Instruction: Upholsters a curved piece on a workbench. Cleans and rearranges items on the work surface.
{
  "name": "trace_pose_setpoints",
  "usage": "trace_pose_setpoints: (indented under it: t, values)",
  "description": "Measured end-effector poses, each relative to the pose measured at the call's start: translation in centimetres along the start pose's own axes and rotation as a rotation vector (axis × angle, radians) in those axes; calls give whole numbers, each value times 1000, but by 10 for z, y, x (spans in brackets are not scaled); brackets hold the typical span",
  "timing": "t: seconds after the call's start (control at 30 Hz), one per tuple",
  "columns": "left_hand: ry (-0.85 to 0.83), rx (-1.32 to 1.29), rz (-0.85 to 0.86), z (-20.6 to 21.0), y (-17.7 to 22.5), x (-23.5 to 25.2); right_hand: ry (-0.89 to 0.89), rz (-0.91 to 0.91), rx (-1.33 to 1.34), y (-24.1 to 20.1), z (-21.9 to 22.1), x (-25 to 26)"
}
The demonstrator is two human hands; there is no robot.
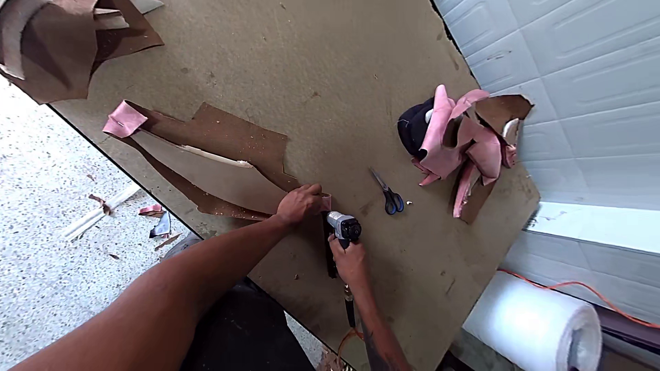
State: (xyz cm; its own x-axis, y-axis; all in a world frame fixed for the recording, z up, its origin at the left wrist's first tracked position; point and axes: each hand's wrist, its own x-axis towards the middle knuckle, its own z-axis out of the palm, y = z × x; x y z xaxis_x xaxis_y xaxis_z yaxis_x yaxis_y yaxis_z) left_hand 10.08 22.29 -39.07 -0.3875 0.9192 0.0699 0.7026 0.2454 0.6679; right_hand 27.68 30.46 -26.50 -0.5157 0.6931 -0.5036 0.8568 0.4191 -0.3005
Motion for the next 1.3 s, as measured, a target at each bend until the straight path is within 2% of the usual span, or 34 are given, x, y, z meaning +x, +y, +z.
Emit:
trace_pose_setpoints:
  t: [0.17,0.47,0.57,0.63,0.7,0.77,0.87,0.97,1.0,1.07,1.13,1.2,1.3]
  values:
    - [42,-32,-8,-1,-5,0,-20,-107,28,0,10,-2]
    - [34,-88,-74,-4,-1,1,-72,-140,-5,-5,14,-12]
    - [26,-131,-100,-10,0,1,-13,-115,5,8,13,-22]
    - [10,-192,-94,-19,-2,3,111,-76,-10,24,12,-38]
    - [-25,-276,-35,-30,-7,4,259,-25,-20,50,13,-54]
    - [-135,-265,84,-51,-17,-6,329,49,-24,83,19,-78]
    - [-257,-49,269,-94,-53,-24,423,89,12,133,38,-103]
    - [-337,136,412,-124,-92,-48,442,146,113,158,72,-117]
    - [-347,175,445,-125,-95,-50,458,140,159,154,81,-119]
    - [-363,225,440,-121,-89,-49,471,105,268,119,88,-120]
    - [-360,208,357,-107,-67,-46,383,105,415,70,87,-114]
    - [-344,169,247,-94,-47,-51,221,116,554,25,97,-96]
    - [-258,186,179,-76,-31,-58,138,94,627,-7,114,-50]
